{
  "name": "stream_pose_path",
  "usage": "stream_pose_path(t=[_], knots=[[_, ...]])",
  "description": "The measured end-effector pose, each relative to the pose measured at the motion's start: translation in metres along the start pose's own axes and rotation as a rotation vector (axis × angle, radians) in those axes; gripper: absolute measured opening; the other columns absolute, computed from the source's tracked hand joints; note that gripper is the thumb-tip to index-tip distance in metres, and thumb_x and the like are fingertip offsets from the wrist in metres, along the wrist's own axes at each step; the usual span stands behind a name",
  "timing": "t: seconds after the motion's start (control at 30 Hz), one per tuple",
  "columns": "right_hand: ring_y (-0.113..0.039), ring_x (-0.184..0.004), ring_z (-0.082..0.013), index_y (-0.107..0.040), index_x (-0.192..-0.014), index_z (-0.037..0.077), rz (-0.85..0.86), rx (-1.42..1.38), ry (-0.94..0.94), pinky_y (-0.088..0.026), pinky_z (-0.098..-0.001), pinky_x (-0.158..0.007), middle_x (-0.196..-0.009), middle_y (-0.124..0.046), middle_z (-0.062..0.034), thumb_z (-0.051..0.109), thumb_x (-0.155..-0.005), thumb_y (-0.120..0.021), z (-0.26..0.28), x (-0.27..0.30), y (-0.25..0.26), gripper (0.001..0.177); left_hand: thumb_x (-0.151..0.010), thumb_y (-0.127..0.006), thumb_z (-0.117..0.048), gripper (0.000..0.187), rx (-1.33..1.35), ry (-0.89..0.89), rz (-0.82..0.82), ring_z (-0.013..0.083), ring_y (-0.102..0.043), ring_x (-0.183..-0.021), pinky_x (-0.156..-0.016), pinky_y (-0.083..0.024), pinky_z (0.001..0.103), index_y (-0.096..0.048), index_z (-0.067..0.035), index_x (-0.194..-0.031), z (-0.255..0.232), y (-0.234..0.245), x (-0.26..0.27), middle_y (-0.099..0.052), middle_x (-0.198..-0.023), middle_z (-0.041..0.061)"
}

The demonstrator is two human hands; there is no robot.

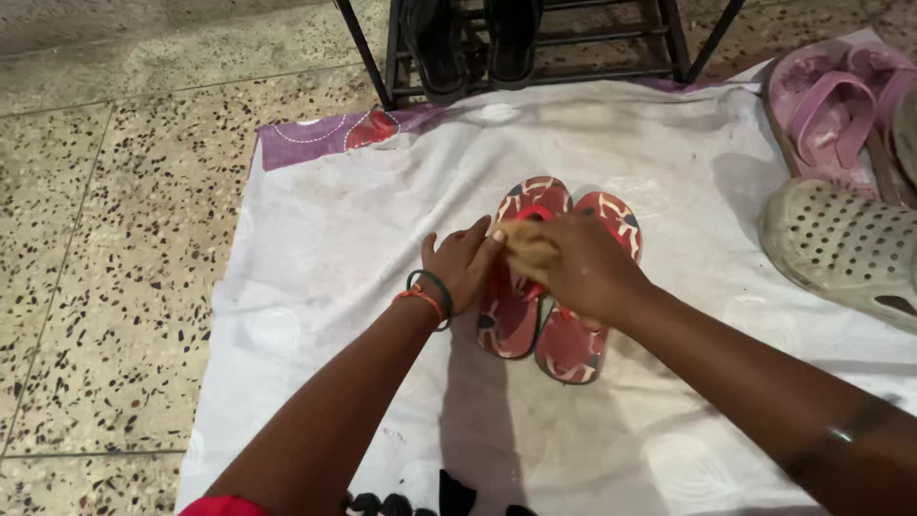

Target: The person wipes a pair of red patterned flip-flops with a cloth on a white sheet. They clean the top straps and soles, then flip one over to wipe the bottom before returning it to the sheet.

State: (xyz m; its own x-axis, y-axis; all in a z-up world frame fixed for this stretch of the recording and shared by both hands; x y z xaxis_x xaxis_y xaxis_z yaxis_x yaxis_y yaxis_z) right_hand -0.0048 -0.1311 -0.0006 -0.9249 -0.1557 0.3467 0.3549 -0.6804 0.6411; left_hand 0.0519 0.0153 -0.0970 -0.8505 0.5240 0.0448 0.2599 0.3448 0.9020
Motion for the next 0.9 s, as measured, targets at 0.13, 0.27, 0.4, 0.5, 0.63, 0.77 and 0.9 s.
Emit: stream_pose_path(t=[0.13,0.27,0.4,0.5,0.63,0.77,0.9], knots=[[-0.069,-0.091,-0.0243,-0.070,-0.104,0.009,-0.235,0.211,0.519,-0.055,-0.0400,-0.077,-0.099,-0.071,-0.0073,0.006,-0.081,-0.070,0.034,-0.014,-0.019,0.022,-0.103,-0.022,-0.054,0.071,0.185,0.179,0.032,0.0277,-0.044,-0.145,-0.121,-0.007,0.066,-0.035,-0.011,-0.157,0.013,-0.006,0.001,-0.053,-0.151,0.009],[-0.058,-0.099,-0.0439,-0.073,-0.093,0.007,-0.495,0.277,0.597,-0.046,-0.0534,-0.077,-0.108,-0.066,-0.0145,0.007,-0.071,-0.077,0.018,-0.002,-0.048,0.023,-0.103,-0.019,-0.054,0.064,0.074,0.116,0.061,0.0305,-0.039,-0.146,-0.117,-0.005,0.070,-0.050,-0.018,-0.146,0.004,-0.003,0.001,-0.041,-0.163,0.007],[-0.060,-0.096,-0.0379,-0.068,-0.089,0.002,-0.073,0.162,0.580,-0.050,-0.0448,-0.080,-0.107,-0.063,-0.0190,0.005,-0.073,-0.070,0.007,0.006,-0.083,0.017,-0.101,-0.021,-0.058,0.072,0.139,0.171,0.066,0.0289,-0.040,-0.146,-0.118,-0.005,0.069,-0.040,-0.013,-0.154,0.006,-0.001,0.002,-0.045,-0.157,0.005],[-0.065,-0.095,-0.0258,-0.072,-0.095,0.005,0.338,0.106,0.337,-0.055,-0.0399,-0.081,-0.101,-0.067,-0.0135,0.004,-0.085,-0.061,-0.002,0.034,-0.116,0.014,-0.101,-0.021,-0.059,0.071,0.091,0.166,0.063,0.0299,-0.039,-0.146,-0.117,-0.005,0.070,-0.045,-0.015,-0.151,0.001,0.000,0.001,-0.039,-0.161,0.005],[-0.066,-0.075,-0.0190,-0.074,-0.112,0.008,0.581,-0.111,-0.022,-0.055,-0.0357,-0.064,-0.090,-0.069,-0.0093,-0.001,-0.081,-0.053,-0.012,0.062,-0.115,0.038,-0.101,-0.020,-0.058,0.069,0.034,0.131,0.093,0.0305,-0.038,-0.146,-0.115,-0.008,0.071,-0.046,-0.018,-0.150,-0.004,0.001,-0.001,-0.036,-0.163,0.005],[-0.065,-0.060,-0.0142,-0.069,-0.117,0.007,0.407,-0.274,-0.142,-0.055,-0.0332,-0.056,-0.077,-0.071,-0.0090,0.002,-0.086,-0.050,-0.026,0.034,-0.062,0.037,-0.102,-0.022,-0.058,0.069,0.061,0.198,0.132,0.0289,-0.038,-0.148,-0.120,-0.006,0.069,-0.039,-0.018,-0.156,0.001,-0.003,0.001,-0.045,-0.157,0.002],[-0.068,-0.074,-0.0174,-0.067,-0.124,0.005,0.095,-0.743,-0.278,-0.058,-0.0341,-0.067,-0.094,-0.070,-0.0088,0.003,-0.091,-0.048,-0.063,0.019,-0.017,0.038,-0.100,-0.022,-0.050,0.062,-0.076,0.026,0.081,0.0323,-0.040,-0.143,-0.112,-0.009,0.072,-0.043,-0.024,-0.152,-0.015,0.005,0.002,-0.040,-0.162,0.006]])
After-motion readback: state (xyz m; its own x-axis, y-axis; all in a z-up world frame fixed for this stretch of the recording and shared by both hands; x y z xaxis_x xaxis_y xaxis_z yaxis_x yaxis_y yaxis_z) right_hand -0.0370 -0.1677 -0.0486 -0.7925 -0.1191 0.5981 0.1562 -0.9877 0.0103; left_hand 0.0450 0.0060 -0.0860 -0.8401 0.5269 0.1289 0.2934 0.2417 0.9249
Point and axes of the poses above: each hand's wrist, its own x-axis away from the middle knuckle, its own y-axis out of the back of the hand, z = x × y, the point moved 9 cm from there along -x, towards the middle knuckle
